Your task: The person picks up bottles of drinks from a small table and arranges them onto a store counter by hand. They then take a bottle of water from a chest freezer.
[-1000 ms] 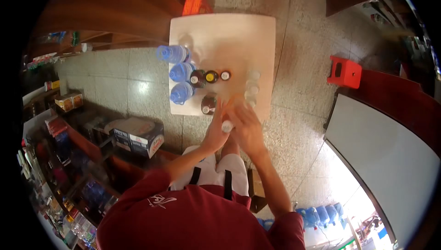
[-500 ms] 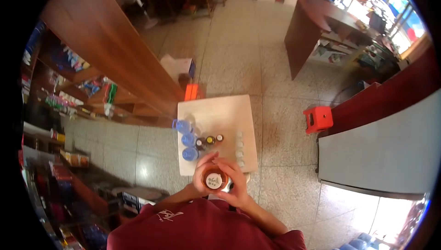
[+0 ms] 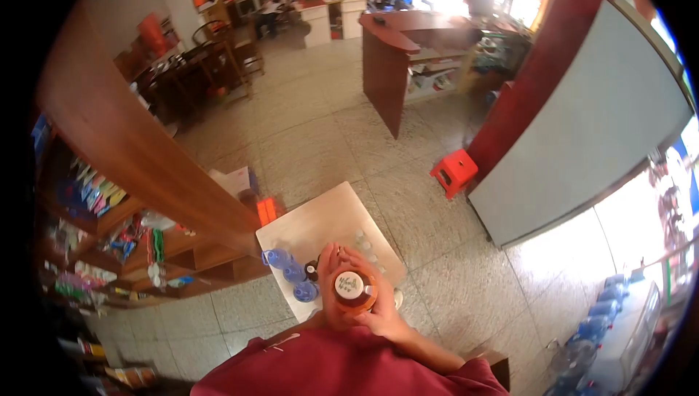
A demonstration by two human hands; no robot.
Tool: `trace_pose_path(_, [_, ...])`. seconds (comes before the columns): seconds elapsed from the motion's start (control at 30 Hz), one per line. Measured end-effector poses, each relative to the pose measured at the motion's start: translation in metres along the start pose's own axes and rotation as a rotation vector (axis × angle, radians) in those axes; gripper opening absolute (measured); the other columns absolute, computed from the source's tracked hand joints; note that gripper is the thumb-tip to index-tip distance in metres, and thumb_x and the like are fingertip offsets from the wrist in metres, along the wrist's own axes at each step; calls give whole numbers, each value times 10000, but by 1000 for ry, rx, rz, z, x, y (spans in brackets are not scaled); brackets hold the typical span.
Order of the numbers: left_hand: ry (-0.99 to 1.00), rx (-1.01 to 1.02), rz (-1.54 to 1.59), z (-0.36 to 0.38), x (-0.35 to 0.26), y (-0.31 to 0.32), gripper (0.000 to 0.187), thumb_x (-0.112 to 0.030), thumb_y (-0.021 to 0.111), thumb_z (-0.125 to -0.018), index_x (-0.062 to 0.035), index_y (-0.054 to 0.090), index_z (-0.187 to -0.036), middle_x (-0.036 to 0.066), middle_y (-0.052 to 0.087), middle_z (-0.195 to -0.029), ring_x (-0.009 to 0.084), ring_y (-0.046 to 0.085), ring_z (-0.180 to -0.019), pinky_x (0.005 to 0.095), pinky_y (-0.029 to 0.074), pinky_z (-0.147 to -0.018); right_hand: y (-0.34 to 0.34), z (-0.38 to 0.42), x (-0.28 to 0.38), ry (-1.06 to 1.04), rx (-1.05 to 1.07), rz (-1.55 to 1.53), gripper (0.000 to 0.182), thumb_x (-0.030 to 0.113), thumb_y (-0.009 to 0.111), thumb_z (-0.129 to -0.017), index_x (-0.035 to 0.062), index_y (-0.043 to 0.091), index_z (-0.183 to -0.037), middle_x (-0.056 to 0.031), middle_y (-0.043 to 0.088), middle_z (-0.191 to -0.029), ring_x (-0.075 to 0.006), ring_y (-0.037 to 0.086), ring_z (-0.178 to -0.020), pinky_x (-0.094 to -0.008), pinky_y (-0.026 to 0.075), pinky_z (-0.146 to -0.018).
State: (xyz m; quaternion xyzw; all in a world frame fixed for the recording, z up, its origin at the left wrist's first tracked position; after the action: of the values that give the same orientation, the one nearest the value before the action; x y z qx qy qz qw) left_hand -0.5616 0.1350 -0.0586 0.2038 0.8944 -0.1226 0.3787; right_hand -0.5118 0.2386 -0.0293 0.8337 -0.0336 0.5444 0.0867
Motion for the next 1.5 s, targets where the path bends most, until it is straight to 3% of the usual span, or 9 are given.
trace_pose_path(0.17, [-27,124,216,-2,-8,-5,843,-535,470,-1006,17,182,-1576,418,64,-1580,530,126,-1495,581,201,-1188,16,37,-14,74,-322,159,1007,744,668,-795,-44,471,-1390,-209,549,-1372,-323,539,-1256,-435,410,-1063])
trace_pose_path(0.33, [-23,218,267,19,-14,9,756,-461,420,-1031,115,274,-1497,418,187,-1556,544,241,-1458,596,275,-1160,15,82,-11,5,-489,386,950,745,652,-811,-44,520,-1323,-195,605,-1239,-310,614,-1081,-412,477,-931])
trace_pose_path(0.4, [30,242,459,28,-19,28,779,-514,464,-1016,95,302,-1472,413,275,-1519,531,378,-1392,576,385,-1103,14,101,5,-24,-545,491,942,744,649,-814,-42,528,-1318,-193,614,-1224,-312,621,-1071,-415,482,-926])
trace_pose_path(0.63, [56,451,756,78,-86,66,755,-489,538,-984,68,328,-1450,385,304,-1511,500,442,-1337,555,431,-1066,29,184,69,-153,-910,557,874,662,707,-830,-30,541,-1337,-180,637,-1269,-277,636,-1165,-386,491,-991])
trace_pose_path(1.17, [211,1189,1343,280,-342,173,727,-430,708,-912,5,388,-1398,320,369,-1492,430,590,-1211,509,537,-982,141,487,227,-428,-1676,1074,981,746,702,-769,-62,541,-1300,-182,685,-1112,-290,699,-996,-365,553,-865])
trace_pose_path(1.27, [273,1341,1502,320,-396,185,742,-420,714,-897,1,386,-1412,368,358,-1475,452,576,-1227,517,523,-998,169,539,230,-548,-1799,1054,1007,645,852,-681,-43,496,-1323,-151,596,-1270,-240,610,-1148,-369,487,-992])
trace_pose_path(1.3, [291,1407,1600,327,-416,188,766,-449,715,-885,5,388,-1408,380,352,-1472,453,573,-1230,516,517,-1004,177,552,236,-597,-1908,1085,980,662,817,-711,-58,517,-1304,-170,626,-1202,-262,642,-1084,-371,512,-946])
trace_pose_path(1.33, [309,1455,1607,343,-431,188,863,-660,564,-923,40,383,-1395,399,389,-1442,468,585,-1196,525,509,-992,186,563,241,-650,-2018,1112,960,680,782,-741,-73,537,-1285,-189,657,-1134,-283,674,-1020,-374,537,-899])
trace_pose_path(1.5, [299,1630,2079,381,-496,187,849,-588,652,-903,2,345,-1430,363,470,-1389,491,553,-1236,556,468,-1022,230,585,253,-677,-2221,1256,912,620,805,-750,-49,506,-1294,-145,614,-1161,-226,635,-1040,-343,517,-906])
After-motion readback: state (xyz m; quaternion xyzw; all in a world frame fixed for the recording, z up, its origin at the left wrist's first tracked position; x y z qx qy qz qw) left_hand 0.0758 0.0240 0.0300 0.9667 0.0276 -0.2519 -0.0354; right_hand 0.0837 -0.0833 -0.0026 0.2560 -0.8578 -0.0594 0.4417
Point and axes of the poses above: each hand's wrist, its own z-axis away from the middle knuckle, its own y-axis out of the palm, x = y × z, the point moved 5 cm from there along -z, towards the middle knuckle
